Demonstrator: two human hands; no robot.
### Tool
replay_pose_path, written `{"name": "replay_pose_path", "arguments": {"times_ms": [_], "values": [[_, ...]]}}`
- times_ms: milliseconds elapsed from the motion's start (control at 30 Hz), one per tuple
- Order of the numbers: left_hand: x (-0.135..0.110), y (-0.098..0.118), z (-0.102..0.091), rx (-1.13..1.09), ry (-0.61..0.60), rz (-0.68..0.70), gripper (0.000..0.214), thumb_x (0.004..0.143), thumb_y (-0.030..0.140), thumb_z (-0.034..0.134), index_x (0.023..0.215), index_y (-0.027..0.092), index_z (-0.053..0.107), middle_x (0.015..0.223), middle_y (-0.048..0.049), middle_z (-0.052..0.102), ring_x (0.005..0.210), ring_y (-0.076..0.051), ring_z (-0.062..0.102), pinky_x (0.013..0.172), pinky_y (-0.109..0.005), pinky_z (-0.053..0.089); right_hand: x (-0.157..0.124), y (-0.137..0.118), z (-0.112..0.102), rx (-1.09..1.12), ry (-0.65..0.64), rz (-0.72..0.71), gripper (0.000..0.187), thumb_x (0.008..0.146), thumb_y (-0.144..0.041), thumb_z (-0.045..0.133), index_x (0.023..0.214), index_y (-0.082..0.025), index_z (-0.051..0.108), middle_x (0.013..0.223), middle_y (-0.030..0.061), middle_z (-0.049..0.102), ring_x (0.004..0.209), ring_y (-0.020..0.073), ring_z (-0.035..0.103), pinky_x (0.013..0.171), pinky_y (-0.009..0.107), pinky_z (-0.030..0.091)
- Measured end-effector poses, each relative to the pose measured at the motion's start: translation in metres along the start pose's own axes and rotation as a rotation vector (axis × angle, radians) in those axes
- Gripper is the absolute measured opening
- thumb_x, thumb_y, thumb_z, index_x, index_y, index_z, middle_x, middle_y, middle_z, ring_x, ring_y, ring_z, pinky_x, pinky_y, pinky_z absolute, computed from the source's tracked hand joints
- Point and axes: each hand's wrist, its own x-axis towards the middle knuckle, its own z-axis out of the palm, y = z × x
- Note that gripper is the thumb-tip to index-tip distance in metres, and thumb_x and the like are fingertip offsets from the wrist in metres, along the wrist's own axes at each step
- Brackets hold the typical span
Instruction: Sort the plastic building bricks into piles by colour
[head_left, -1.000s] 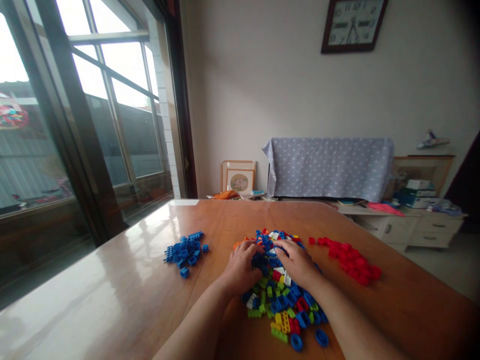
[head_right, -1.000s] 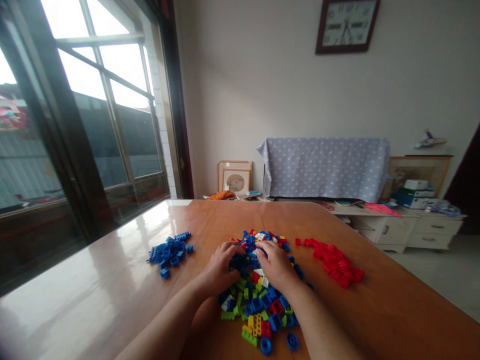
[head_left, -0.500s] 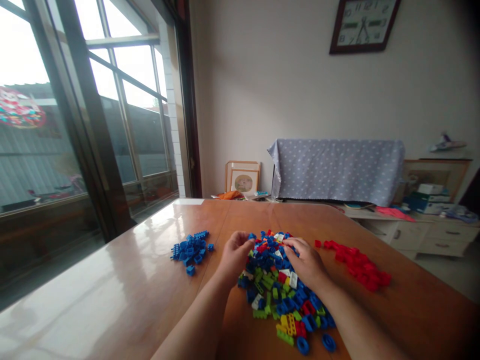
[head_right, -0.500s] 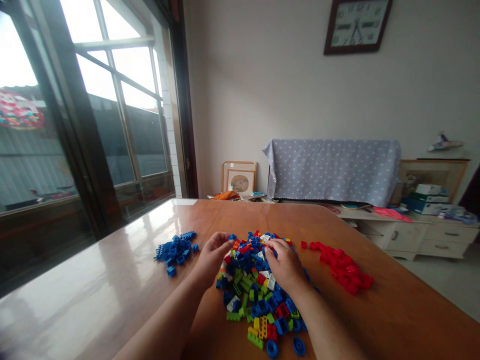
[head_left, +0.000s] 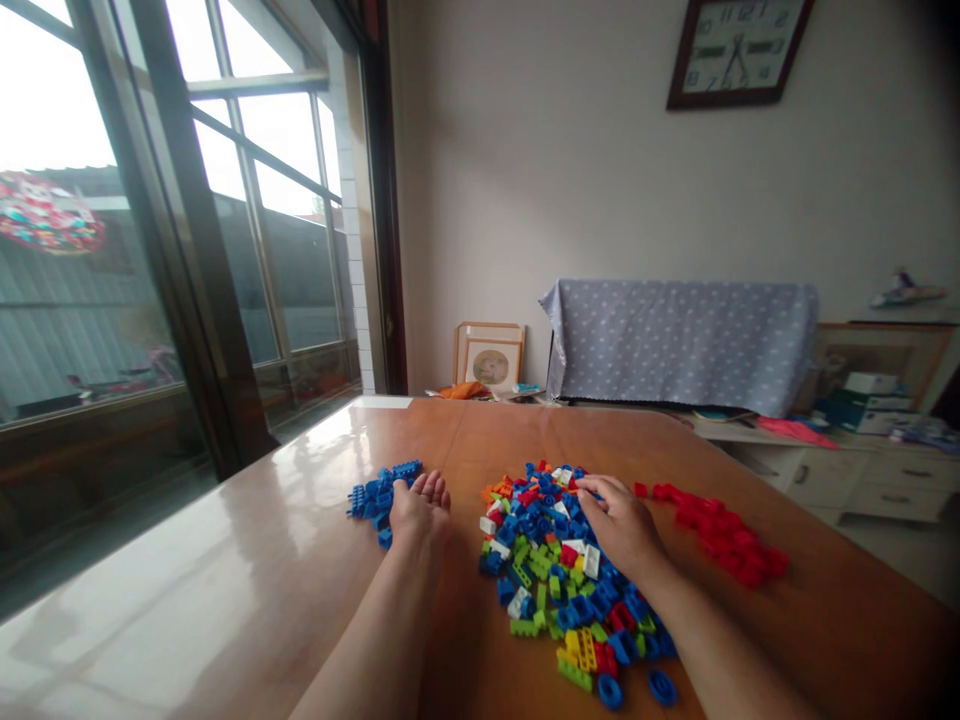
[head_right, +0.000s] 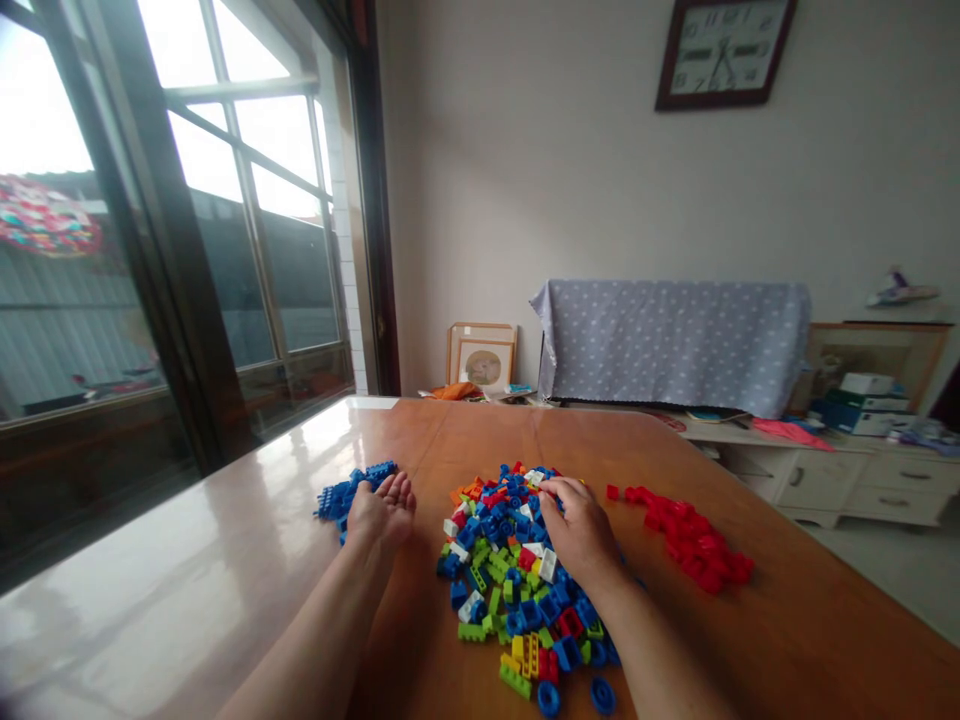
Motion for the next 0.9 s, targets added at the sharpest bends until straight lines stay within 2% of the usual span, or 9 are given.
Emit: {"name": "replay_pose_path", "arguments": {"times_ms": [100,167,233,333,433,533,667,800,900], "values": [[-0.008,-0.006,0.006,0.059,-0.014,0.006,0.029,0.094,0.043,0.041,0.095,0.019,0.057,0.095,-0.0080,0.067,0.073,-0.014,0.063,0.063,-0.025,0.043,0.000,-0.001,0.000,0.005,-0.014,-0.002,0.026,0.093,-0.037,0.049,0.101,-0.024,0.069,0.109,0.0078,0.068,0.103,0.0228,0.064,0.091,0.037,0.053],[-0.017,-0.012,0.012,0.154,-0.076,0.043,0.024,0.085,0.040,0.060,0.093,0.018,0.061,0.090,-0.0075,0.069,0.070,-0.014,0.062,0.061,-0.024,0.040,0.000,-0.002,0.000,-0.005,-0.033,-0.018,0.026,0.093,-0.037,0.049,0.101,-0.023,0.069,0.108,0.0080,0.069,0.103,0.0230,0.064,0.092,0.038,0.052],[-0.030,-0.020,0.015,0.382,-0.241,0.159,0.027,0.074,0.037,0.073,0.090,0.017,0.065,0.086,-0.0066,0.070,0.070,-0.015,0.061,0.063,-0.024,0.039,0.000,-0.003,0.001,-0.041,-0.060,-0.041,0.026,0.093,-0.037,0.050,0.103,-0.023,0.070,0.109,0.0080,0.069,0.106,0.0236,0.063,0.095,0.040,0.050],[-0.048,-0.031,0.017,0.745,-0.529,0.364,0.026,0.068,0.034,0.077,0.086,0.019,0.068,0.082,-0.0053,0.068,0.075,-0.019,0.060,0.068,-0.028,0.042,-0.002,-0.009,-0.001,-0.114,-0.131,-0.080,0.031,0.091,-0.042,0.053,0.111,-0.024,0.070,0.119,0.0087,0.067,0.116,0.0263,0.059,0.102,0.044,0.045],[-0.059,-0.036,0.014,1.017,-0.686,0.592,0.021,0.063,0.026,0.081,0.079,0.024,0.068,0.079,-0.0044,0.065,0.085,-0.025,0.058,0.078,-0.031,0.041,-0.006,-0.016,-0.003,-0.178,-0.259,-0.116,0.042,0.089,-0.052,0.057,0.121,-0.027,0.067,0.133,0.0093,0.061,0.128,0.0305,0.050,0.109,0.051,0.038],[-0.061,-0.037,0.009,1.133,-0.723,0.735,0.024,0.057,0.017,0.082,0.073,0.026,0.067,0.077,-0.0048,0.062,0.096,-0.031,0.055,0.090,-0.037,0.037,-0.010,-0.020,-0.004,-0.219,-0.349,-0.123,0.049,0.085,-0.057,0.060,0.125,-0.029,0.066,0.139,0.0100,0.057,0.132,0.0323,0.047,0.110,0.054,0.036],[-0.058,-0.039,0.007,1.138,-0.717,0.701,0.024,0.055,0.009,0.078,0.067,0.026,0.066,0.074,-0.0055,0.061,0.099,-0.033,0.053,0.095,-0.040,0.035,-0.010,-0.017,-0.002,-0.202,-0.338,-0.105,0.046,0.085,-0.052,0.062,0.124,-0.028,0.067,0.139,0.0107,0.057,0.130,0.0316,0.049,0.110,0.052,0.038],[-0.058,-0.040,0.014,1.002,-0.661,0.615,0.017,0.061,0.014,0.077,0.072,0.024,0.069,0.078,-0.0050,0.064,0.092,-0.027,0.056,0.083,-0.032,0.040,-0.010,-0.016,-0.001,-0.177,-0.315,-0.090,0.044,0.086,-0.050,0.062,0.122,-0.026,0.068,0.136,0.0117,0.058,0.128,0.0315,0.051,0.108,0.052,0.040],[-0.054,-0.037,0.019,0.813,-0.586,0.482,0.015,0.071,0.032,0.076,0.077,0.019,0.069,0.077,-0.0047,0.065,0.074,-0.019,0.057,0.066,-0.026,0.041,-0.009,-0.015,-0.001,-0.172,-0.312,-0.087,0.045,0.088,-0.052,0.059,0.122,-0.024,0.068,0.139,0.0125,0.056,0.130,0.0313,0.049,0.109,0.051,0.039]]}}
